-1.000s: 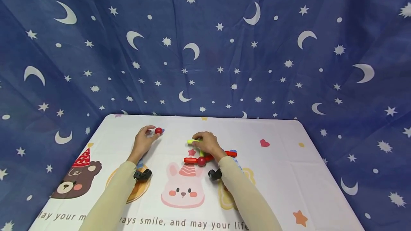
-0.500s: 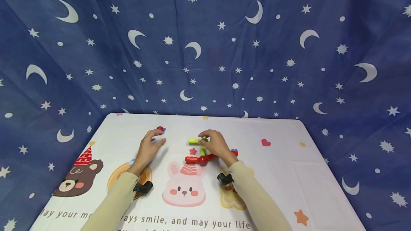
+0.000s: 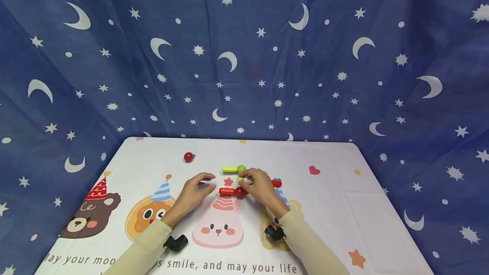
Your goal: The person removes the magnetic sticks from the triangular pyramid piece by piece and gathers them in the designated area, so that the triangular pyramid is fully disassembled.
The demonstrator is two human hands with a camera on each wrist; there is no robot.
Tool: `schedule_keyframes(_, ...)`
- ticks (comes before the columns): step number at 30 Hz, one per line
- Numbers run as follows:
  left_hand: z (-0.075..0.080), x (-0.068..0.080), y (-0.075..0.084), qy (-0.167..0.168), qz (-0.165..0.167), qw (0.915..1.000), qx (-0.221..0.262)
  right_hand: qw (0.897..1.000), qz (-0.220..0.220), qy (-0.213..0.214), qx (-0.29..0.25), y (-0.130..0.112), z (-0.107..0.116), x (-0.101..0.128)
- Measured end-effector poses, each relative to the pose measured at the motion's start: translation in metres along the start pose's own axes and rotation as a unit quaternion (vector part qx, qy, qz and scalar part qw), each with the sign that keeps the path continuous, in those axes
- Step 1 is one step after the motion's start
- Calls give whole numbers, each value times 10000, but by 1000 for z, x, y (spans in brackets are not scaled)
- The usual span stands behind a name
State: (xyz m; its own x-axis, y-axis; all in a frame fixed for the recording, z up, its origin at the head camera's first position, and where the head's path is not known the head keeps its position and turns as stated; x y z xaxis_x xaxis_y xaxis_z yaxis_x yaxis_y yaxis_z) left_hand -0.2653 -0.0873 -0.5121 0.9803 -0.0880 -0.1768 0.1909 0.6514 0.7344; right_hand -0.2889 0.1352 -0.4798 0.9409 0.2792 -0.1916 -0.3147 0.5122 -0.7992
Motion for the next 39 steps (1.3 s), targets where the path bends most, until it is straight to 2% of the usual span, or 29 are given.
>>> schedule_keyframes(4,-12,0,3,-462,298,9981,286,9999,-129,-10,-38,3,-2,8)
schedule_keyframes(7,-18,0,4,-644,381,9962,438,9996,-294,-31,17,6,-4,12)
schedule_keyframes(10,-22,-1,4,-725,332,9958,455,9992,-372,-20,137,8,-5,14)
schedule_keyframes(18,-33,-1,11,-865,-42,9961,139,9985,-412,-120,335,13,-10,15)
schedule_keyframes(27,-40,-1,15,-1024,-114,9944,-228,9987,-284,-263,316,13,-13,15)
schedule_keyframes(33,-41,-3,14,-1108,3,9929,-423,9987,-153,-301,394,12,-15,15)
schedule_keyframes(39,-41,-3,14,-1169,55,9915,-562,9982,-310,-272,437,13,-14,14)
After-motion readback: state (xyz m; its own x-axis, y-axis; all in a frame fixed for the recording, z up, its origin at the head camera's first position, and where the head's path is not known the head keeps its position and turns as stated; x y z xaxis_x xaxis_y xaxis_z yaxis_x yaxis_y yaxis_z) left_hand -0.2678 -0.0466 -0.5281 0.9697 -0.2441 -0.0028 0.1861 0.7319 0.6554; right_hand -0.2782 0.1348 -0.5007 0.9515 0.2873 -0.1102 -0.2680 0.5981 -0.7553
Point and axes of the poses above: each hand's wrist, its own x-axis away from the middle knuckle, its own z-axis out of the back of the hand, y = z × x, the point moved 6 cm from there along -x, towards the middle knuckle, and after that the axes turned 13 degrees about -x, right-handed, at the moved point
